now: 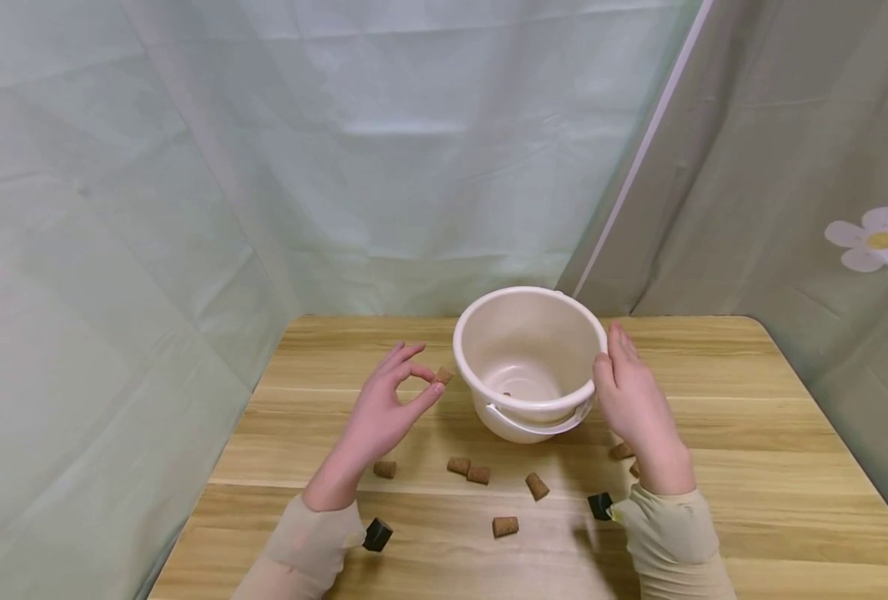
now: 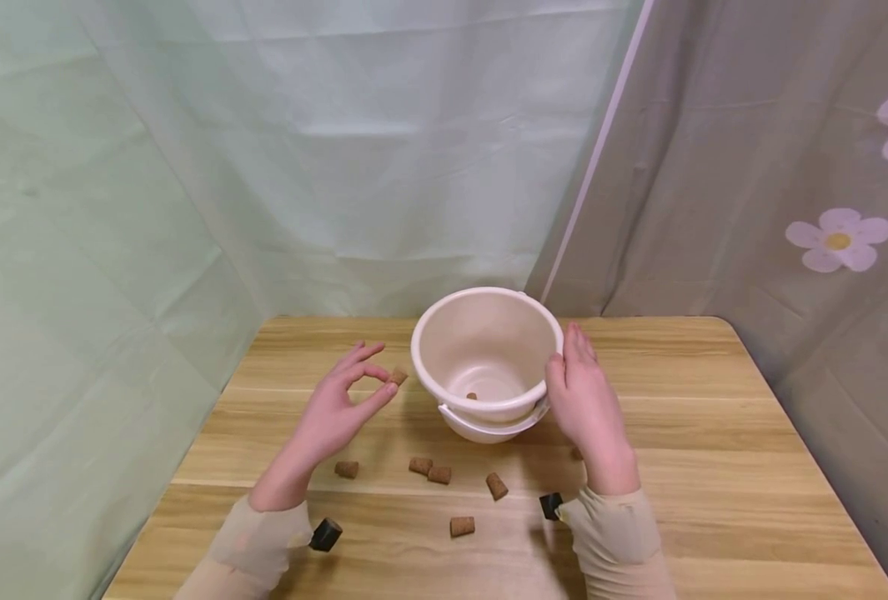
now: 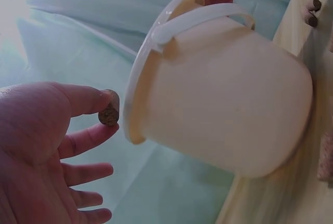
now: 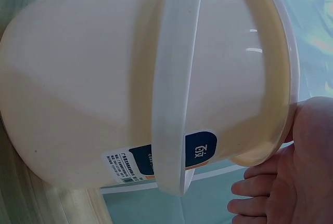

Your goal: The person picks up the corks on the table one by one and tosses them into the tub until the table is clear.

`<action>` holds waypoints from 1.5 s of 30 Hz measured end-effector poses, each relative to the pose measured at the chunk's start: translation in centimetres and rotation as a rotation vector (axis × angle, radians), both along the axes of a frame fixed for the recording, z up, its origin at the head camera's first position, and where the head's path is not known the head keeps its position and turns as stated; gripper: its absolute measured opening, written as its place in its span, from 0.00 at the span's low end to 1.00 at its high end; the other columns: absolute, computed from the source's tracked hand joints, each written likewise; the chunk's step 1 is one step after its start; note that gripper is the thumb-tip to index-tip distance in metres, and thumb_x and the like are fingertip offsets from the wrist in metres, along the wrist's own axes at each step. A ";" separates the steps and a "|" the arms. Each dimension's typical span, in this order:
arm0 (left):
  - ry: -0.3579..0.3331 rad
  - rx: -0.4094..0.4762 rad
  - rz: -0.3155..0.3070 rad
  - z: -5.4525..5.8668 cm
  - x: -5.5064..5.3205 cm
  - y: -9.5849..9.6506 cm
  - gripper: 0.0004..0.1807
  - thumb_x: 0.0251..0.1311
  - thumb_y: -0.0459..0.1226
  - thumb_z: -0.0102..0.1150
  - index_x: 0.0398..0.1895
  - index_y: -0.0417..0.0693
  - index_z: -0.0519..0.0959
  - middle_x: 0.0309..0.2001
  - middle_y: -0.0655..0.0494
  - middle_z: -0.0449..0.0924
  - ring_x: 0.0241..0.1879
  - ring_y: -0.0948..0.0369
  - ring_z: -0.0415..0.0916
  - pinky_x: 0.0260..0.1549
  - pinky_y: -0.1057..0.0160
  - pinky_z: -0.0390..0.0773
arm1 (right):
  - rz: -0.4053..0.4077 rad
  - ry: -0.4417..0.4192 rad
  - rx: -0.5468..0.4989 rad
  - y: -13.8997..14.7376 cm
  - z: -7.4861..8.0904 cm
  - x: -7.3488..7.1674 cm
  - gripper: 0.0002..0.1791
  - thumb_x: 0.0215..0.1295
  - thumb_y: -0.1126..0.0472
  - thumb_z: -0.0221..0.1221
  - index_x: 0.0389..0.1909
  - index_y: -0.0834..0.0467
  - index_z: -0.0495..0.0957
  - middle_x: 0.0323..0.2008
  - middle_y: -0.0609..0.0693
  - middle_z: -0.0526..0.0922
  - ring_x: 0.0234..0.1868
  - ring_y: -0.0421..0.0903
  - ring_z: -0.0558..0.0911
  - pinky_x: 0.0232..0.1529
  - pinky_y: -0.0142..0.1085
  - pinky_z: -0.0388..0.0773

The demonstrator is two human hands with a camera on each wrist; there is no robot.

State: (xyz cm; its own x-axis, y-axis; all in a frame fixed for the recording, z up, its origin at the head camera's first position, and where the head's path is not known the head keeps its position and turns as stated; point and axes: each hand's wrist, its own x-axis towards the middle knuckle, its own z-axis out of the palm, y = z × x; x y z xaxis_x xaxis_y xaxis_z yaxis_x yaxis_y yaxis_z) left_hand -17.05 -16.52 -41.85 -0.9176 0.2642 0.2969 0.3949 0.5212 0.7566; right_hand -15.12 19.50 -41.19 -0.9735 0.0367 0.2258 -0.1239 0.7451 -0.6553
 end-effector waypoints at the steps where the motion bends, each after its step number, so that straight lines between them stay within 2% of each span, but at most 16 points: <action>1: 0.008 -0.001 -0.003 0.1 0.0 0.2 0.07 0.70 0.47 0.73 0.40 0.56 0.87 0.76 0.50 0.72 0.84 0.45 0.50 0.76 0.28 0.53 | 0.001 0.000 0.001 0.0 0.0 0.0 0.37 0.87 0.49 0.33 0.84 0.69 0.46 0.84 0.67 0.48 0.84 0.66 0.51 0.82 0.60 0.49; 14: 0.053 0.046 -0.047 1.5 -0.8 2.7 0.07 0.69 0.45 0.73 0.40 0.54 0.87 0.76 0.50 0.72 0.83 0.45 0.51 0.77 0.29 0.50 | 0.004 -0.005 -0.001 0.0 0.0 0.0 0.37 0.87 0.49 0.33 0.85 0.68 0.45 0.84 0.66 0.47 0.84 0.66 0.50 0.82 0.59 0.48; 20: 0.067 0.055 -0.076 2.3 -1.3 3.8 0.07 0.68 0.45 0.73 0.39 0.54 0.87 0.76 0.54 0.72 0.83 0.45 0.50 0.76 0.27 0.49 | -0.005 0.006 -0.009 0.3 0.1 0.1 0.36 0.87 0.50 0.33 0.85 0.68 0.45 0.84 0.66 0.47 0.84 0.66 0.50 0.83 0.59 0.48; 27: 0.056 0.083 -0.083 2.9 -1.6 4.5 0.06 0.68 0.43 0.73 0.39 0.52 0.88 0.76 0.49 0.72 0.84 0.47 0.48 0.77 0.28 0.48 | 0.000 0.002 -0.004 0.3 0.0 0.1 0.36 0.87 0.50 0.33 0.85 0.69 0.45 0.84 0.67 0.47 0.83 0.67 0.51 0.82 0.59 0.49; 37: 0.056 0.070 -0.094 3.0 -1.9 5.3 0.06 0.68 0.43 0.73 0.39 0.52 0.88 0.76 0.48 0.72 0.84 0.47 0.48 0.77 0.27 0.48 | -0.008 0.002 0.005 0.3 0.0 0.4 0.36 0.87 0.50 0.34 0.85 0.68 0.45 0.84 0.66 0.48 0.83 0.67 0.51 0.82 0.60 0.49; 45: 0.049 0.014 -0.115 3.3 -2.2 6.7 0.08 0.69 0.44 0.73 0.40 0.50 0.88 0.77 0.48 0.71 0.84 0.47 0.46 0.79 0.33 0.50 | -0.008 0.000 0.005 0.4 0.0 0.5 0.36 0.87 0.50 0.34 0.84 0.69 0.45 0.84 0.67 0.48 0.83 0.67 0.51 0.82 0.61 0.50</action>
